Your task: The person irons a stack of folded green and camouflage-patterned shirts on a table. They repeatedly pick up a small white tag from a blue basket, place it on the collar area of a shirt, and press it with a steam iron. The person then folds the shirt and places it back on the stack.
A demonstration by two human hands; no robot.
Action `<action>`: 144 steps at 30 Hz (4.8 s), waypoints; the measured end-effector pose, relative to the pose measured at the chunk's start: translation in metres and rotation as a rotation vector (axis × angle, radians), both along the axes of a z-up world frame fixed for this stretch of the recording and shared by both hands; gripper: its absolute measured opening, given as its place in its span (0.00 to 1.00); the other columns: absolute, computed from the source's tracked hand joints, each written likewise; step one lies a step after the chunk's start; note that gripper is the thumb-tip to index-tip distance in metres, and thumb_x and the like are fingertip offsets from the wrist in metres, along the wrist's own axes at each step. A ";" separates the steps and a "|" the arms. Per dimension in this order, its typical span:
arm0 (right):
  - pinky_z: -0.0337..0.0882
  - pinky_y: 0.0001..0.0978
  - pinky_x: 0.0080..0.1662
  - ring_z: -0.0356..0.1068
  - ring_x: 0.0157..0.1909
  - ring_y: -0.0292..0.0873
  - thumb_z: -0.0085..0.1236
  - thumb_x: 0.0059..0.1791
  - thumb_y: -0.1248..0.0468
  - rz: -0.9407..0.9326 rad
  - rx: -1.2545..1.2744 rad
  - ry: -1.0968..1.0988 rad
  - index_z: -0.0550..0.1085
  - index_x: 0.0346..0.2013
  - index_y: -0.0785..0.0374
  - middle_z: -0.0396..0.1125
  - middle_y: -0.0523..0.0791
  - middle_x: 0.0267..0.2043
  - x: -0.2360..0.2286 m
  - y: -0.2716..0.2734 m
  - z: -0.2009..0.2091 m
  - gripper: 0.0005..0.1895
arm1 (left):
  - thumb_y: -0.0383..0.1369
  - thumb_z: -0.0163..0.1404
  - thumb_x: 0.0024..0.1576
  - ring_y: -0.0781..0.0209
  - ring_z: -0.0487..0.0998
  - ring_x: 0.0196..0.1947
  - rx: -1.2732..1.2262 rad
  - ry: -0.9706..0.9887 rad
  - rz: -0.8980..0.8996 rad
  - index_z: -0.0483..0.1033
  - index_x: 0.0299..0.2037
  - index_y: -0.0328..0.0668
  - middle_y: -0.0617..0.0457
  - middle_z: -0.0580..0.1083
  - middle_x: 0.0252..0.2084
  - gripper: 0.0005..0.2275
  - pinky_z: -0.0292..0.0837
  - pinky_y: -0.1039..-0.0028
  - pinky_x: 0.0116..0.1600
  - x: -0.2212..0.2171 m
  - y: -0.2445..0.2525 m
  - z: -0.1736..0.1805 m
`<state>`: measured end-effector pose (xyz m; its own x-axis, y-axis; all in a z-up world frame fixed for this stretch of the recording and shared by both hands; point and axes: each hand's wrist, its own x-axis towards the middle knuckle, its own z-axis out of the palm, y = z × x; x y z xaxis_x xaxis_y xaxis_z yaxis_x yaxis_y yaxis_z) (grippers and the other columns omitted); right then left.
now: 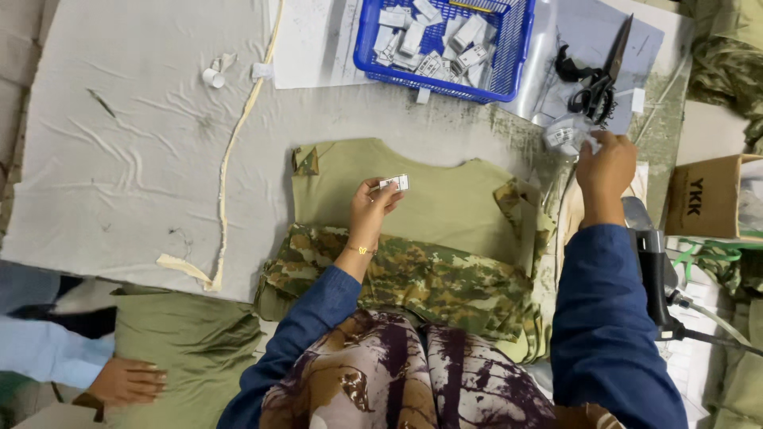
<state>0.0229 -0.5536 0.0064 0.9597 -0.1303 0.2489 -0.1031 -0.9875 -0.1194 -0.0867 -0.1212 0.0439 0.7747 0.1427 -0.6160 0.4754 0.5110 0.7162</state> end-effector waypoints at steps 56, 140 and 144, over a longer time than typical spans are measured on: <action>0.68 0.55 0.43 0.71 0.45 0.66 0.49 0.54 0.41 -0.122 0.096 0.484 0.66 0.53 0.55 0.71 0.58 0.43 -0.118 0.093 0.123 0.25 | 0.51 0.31 0.65 0.58 0.46 0.74 1.583 -0.230 -0.532 0.56 0.70 0.60 0.53 0.50 0.74 0.23 0.36 0.44 0.67 0.007 0.085 -0.052; 0.70 0.40 0.38 0.70 0.37 0.48 0.53 0.52 0.51 0.004 -0.092 -0.118 0.71 0.46 0.53 0.65 0.43 0.38 -0.075 0.143 -0.013 0.13 | 0.45 0.49 0.60 0.53 0.70 0.51 2.043 -0.531 -0.487 0.68 0.57 0.57 0.52 0.68 0.52 0.16 0.67 0.60 0.52 0.054 0.080 -0.024; 0.70 0.42 0.44 0.70 0.43 0.52 0.58 0.46 0.56 0.431 0.004 -0.175 0.73 0.48 0.57 0.67 0.49 0.42 -0.095 0.156 -0.028 0.17 | 0.55 0.36 0.59 0.50 0.58 0.69 1.681 -0.890 -1.091 0.62 0.65 0.69 0.54 0.59 0.70 0.23 0.52 0.42 0.64 0.028 0.040 -0.032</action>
<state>-0.0720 -0.3980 -0.0214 0.8700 0.2701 0.4126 0.3387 -0.9354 -0.1020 -0.0588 -0.0808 0.0123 0.8315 -0.5541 0.0401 -0.5488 -0.8080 0.2144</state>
